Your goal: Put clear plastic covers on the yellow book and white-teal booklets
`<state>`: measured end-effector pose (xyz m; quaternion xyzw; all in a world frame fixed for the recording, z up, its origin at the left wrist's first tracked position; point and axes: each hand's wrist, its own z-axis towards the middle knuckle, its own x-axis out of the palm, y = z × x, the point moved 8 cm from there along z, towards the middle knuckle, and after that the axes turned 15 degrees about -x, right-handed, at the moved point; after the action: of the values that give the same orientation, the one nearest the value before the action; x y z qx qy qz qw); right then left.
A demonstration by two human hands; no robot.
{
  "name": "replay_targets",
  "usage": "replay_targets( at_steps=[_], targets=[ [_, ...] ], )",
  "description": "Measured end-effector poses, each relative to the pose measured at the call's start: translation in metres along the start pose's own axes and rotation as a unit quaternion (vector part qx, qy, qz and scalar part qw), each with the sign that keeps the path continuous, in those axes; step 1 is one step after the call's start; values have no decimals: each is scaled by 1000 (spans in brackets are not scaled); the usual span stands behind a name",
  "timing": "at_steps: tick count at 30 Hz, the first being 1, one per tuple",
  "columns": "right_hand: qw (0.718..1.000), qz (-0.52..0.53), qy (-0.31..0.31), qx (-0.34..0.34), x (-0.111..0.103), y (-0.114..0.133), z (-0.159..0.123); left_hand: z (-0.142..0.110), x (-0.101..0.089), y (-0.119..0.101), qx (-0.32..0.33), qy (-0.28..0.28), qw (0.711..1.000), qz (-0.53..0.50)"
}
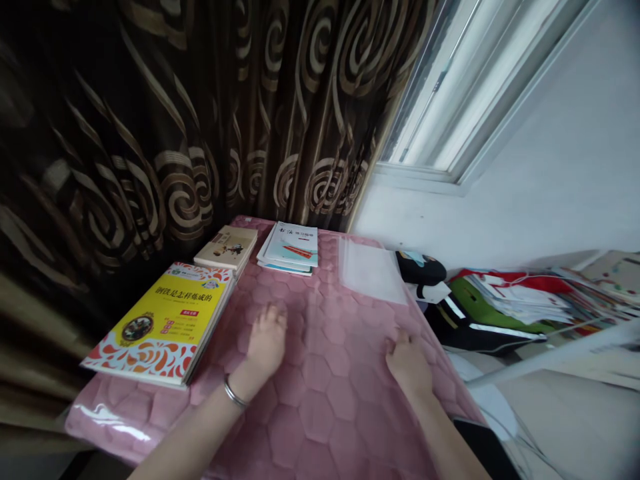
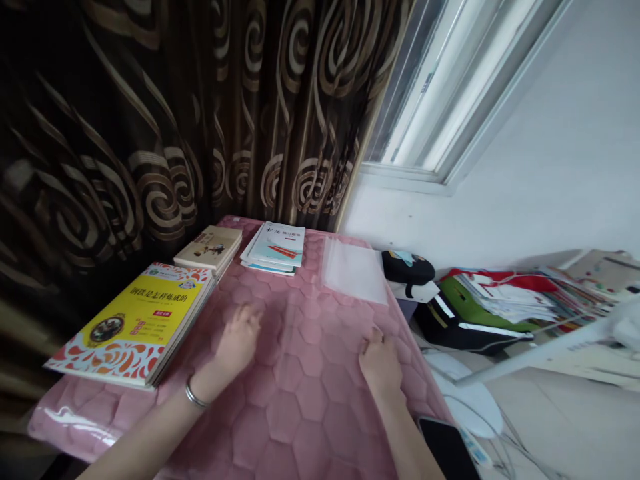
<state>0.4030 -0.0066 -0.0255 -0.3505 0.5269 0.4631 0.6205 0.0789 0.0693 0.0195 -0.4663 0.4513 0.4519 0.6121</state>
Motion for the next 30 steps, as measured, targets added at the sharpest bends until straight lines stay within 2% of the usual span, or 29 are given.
replay_targets(
  at_steps=[2,3,5,7,9,12,16,19,23,26,29,30],
  targets=[
    [998,-29,-28,-47,-10,16,3,-22,6,-48,128,43,989,-60],
    [995,-28,-39,-82,-12,26,4,-31,10,-66,168,59,980,-83],
    [987,-1,-52,-154,-10,45,4,-43,25,-85,193,97,971,-107],
    [979,26,-49,-196,-1,56,2,-47,44,-89,180,134,969,-107],
    [979,43,-30,-197,14,55,1,-48,58,-86,174,155,967,-103],
    [981,59,-6,-183,31,49,0,-50,67,-82,180,157,966,-103],
    [979,72,-17,-191,33,48,1,-47,65,-74,179,155,967,-97],
    [978,74,-24,-194,31,48,1,-34,63,-50,156,149,974,-73],
    [981,62,-38,-182,21,53,1,-14,53,-3,134,93,985,-48],
    [978,88,-61,-179,1,71,12,-11,43,13,149,44,987,-50],
    [955,233,-71,-168,-18,103,44,-15,36,11,164,13,985,-54],
    [938,315,-56,-133,-18,112,61,-17,35,8,169,10,984,-57]
  ],
)
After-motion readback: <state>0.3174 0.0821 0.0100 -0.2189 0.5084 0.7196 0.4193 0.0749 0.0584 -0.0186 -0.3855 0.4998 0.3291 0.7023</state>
